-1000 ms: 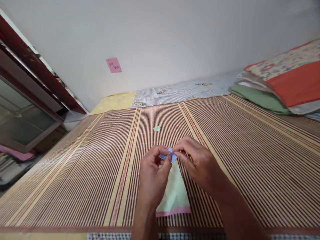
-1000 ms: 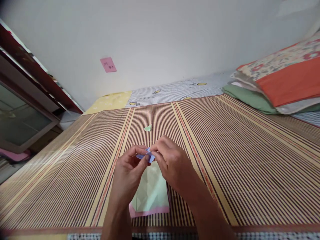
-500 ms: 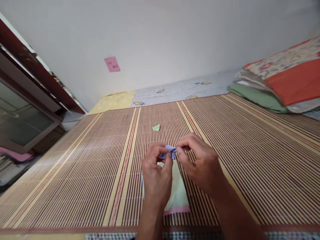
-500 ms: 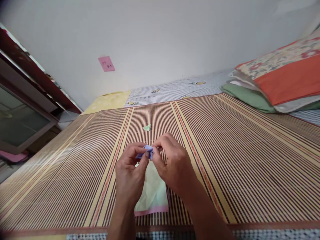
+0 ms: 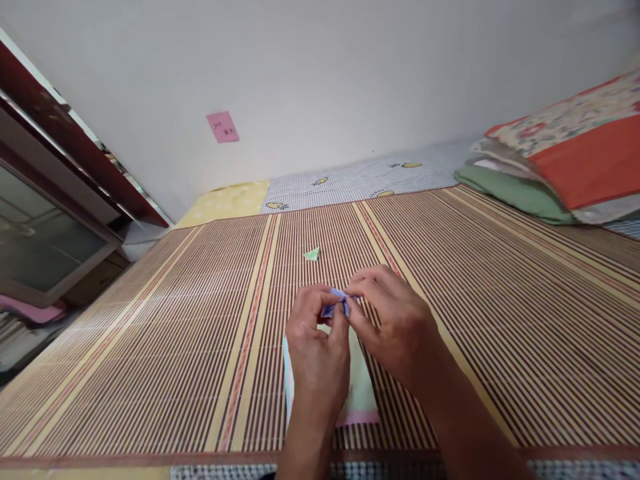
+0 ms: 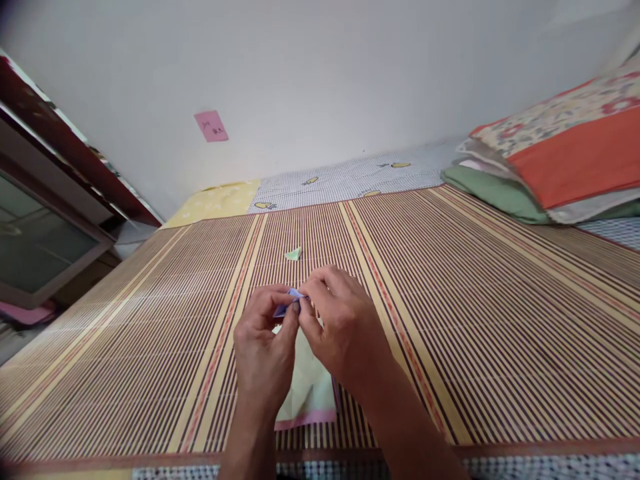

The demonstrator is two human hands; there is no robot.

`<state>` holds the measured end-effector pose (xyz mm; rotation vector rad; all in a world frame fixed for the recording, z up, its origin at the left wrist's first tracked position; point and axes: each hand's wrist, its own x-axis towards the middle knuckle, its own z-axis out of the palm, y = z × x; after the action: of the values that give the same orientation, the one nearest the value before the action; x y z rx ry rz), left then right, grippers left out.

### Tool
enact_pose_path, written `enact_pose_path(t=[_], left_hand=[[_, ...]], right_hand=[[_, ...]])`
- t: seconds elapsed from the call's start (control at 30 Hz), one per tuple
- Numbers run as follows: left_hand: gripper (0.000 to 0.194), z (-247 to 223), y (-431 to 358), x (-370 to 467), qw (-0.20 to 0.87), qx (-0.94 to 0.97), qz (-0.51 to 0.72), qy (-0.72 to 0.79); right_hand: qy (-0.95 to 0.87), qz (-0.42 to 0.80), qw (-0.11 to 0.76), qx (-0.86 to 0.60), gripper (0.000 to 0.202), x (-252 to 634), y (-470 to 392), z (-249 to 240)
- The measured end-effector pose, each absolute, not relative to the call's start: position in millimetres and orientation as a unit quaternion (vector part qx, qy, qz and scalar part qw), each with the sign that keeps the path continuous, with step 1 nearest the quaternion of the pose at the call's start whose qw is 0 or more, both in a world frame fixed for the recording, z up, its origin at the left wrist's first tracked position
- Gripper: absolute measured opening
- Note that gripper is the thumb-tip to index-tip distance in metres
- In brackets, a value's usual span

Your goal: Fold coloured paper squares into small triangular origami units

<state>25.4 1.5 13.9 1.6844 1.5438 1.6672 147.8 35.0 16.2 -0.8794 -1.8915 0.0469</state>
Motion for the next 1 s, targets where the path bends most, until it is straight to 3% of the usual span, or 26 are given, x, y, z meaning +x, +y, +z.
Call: enact_pose_path(t=[0.47,0.63,1.0], left_hand=[[0.009,9.0,1.9,29.9,0.272,0.485,0.636,0.535],[0.006,7.9,2.0,29.3,0.341,0.453,0.638,0.521],[0.006,9.9,2.6,28.3,0.385,0.411,0.659,0.5]], right_hand=[[-0.721,0.21,0.518,-0.41,0.015,139.2,34.3,13.0],[-0.715,0.218,0.526,-0.406,0.026,134.0,29.1,11.9],[-0.731,0.178,0.512,-0.414,0.033,136.5,30.6,8.4]])
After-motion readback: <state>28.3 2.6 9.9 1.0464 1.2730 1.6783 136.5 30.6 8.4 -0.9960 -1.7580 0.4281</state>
